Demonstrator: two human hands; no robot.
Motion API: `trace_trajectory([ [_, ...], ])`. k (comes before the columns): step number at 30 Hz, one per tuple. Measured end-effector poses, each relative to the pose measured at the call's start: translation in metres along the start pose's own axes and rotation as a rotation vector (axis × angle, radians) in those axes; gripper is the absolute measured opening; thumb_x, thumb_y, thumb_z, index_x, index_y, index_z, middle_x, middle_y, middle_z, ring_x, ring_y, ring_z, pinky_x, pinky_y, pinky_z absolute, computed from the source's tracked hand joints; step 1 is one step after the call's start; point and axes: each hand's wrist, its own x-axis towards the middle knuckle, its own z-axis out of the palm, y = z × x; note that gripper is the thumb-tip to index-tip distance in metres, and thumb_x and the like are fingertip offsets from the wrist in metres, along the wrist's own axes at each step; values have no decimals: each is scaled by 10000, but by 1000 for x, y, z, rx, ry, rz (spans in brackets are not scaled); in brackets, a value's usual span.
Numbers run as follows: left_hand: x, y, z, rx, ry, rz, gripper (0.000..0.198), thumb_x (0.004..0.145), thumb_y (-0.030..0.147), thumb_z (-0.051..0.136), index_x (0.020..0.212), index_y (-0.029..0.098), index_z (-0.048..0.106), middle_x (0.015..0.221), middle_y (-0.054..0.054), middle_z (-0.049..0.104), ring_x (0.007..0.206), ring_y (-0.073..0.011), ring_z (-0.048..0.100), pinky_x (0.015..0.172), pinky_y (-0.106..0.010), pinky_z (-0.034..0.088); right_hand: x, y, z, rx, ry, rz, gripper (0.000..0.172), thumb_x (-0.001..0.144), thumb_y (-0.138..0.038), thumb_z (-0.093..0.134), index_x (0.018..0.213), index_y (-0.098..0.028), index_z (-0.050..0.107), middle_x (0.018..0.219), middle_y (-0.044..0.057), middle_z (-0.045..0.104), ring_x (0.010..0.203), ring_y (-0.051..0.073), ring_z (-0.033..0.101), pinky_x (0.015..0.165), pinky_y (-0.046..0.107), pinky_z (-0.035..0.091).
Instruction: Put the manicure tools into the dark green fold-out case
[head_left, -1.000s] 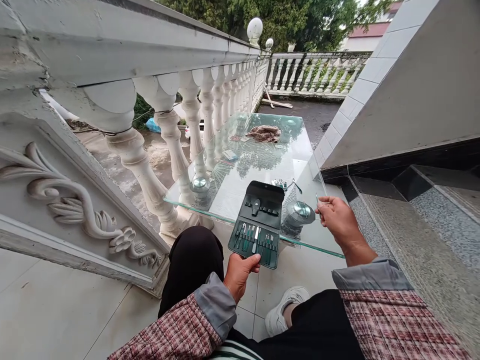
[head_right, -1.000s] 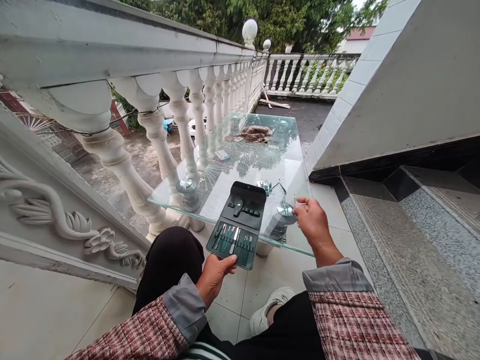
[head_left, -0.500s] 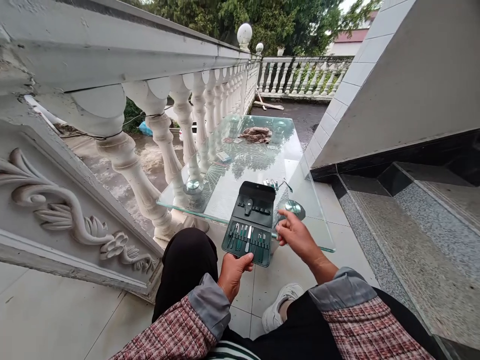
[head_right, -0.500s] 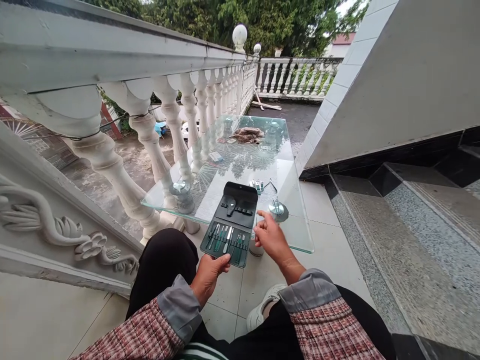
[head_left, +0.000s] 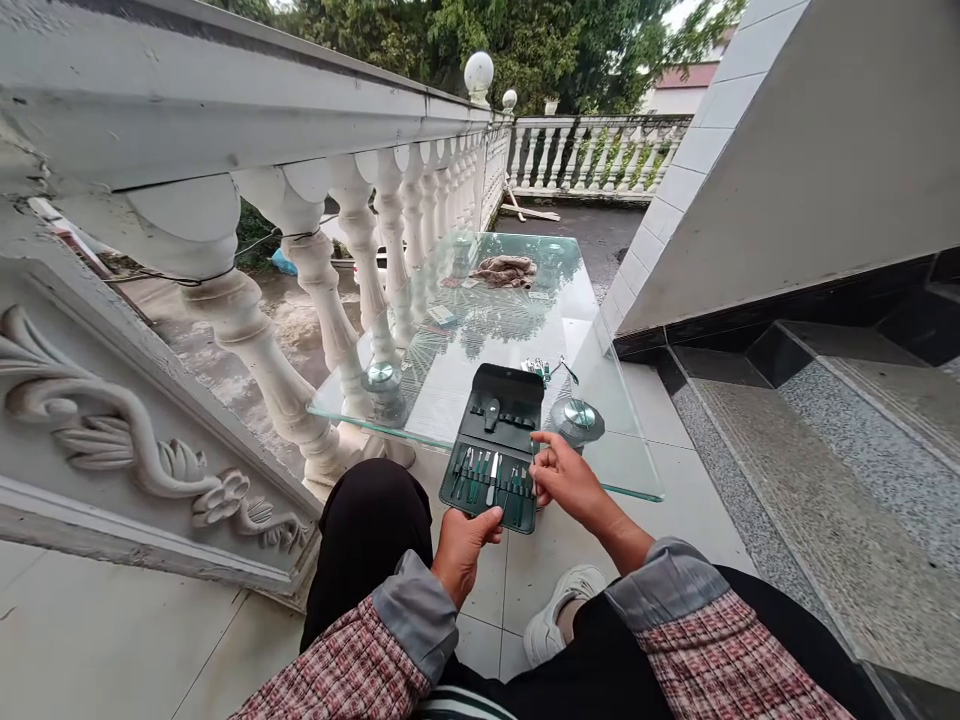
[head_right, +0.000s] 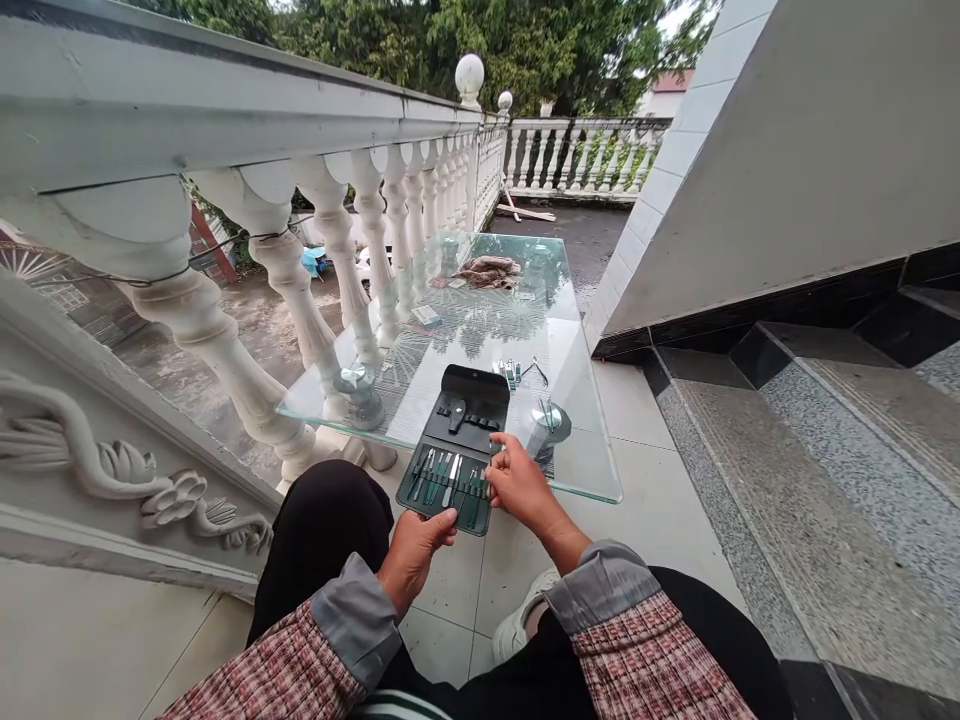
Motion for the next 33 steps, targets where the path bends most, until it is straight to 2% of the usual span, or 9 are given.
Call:
trace_trajectory([
  [4, 1, -2, -1, -6, 6, -3, 376, 492, 329, 812, 736, 95, 648, 642, -29, 607, 523, -103, 523, 484, -220, 419, 1, -4, -2, 36, 89, -11, 577, 663, -228, 504, 1213, -208, 329, 632, -93, 446, 486, 98, 520, 433, 241, 482],
  [9, 0, -2, 0, -8, 8, -2, 369, 495, 321, 807, 738, 97, 641, 647, -27, 607, 524, -104, 526, 478, -218, 417, 0, -5, -3, 20, 40, 4, 531, 668, -237, 509, 1181, -211, 375, 638, -82, 463, 502, 103, 523, 446, 240, 473],
  [12, 0, -1, 0, -9, 5, -3, 376, 498, 319, 804, 756, 100, 641, 666, -29, 613, 530, -103, 530, 480, -215, 416, 3, -3, -3, -6, 71, -7, 501, 664, -242, 518, 1146, -210, 384, 636, -82, 472, 514, 108, 533, 470, 248, 476],
  [22, -1, 0, 0, -9, 7, -9, 379, 483, 325, 810, 733, 98, 638, 650, -23, 602, 528, -101, 530, 485, -215, 417, 13, 8, -5, -280, 213, -37, 430, 672, -234, 503, 1097, -200, 443, 597, -72, 510, 555, 130, 548, 558, 268, 446],
  [33, 0, -2, 0, -21, 4, -13, 380, 490, 307, 807, 765, 95, 651, 675, -29, 621, 523, -99, 533, 479, -214, 418, 16, 12, -1, -358, 180, -38, 417, 670, -221, 535, 1083, -208, 473, 611, -65, 553, 573, 126, 540, 563, 252, 408],
])
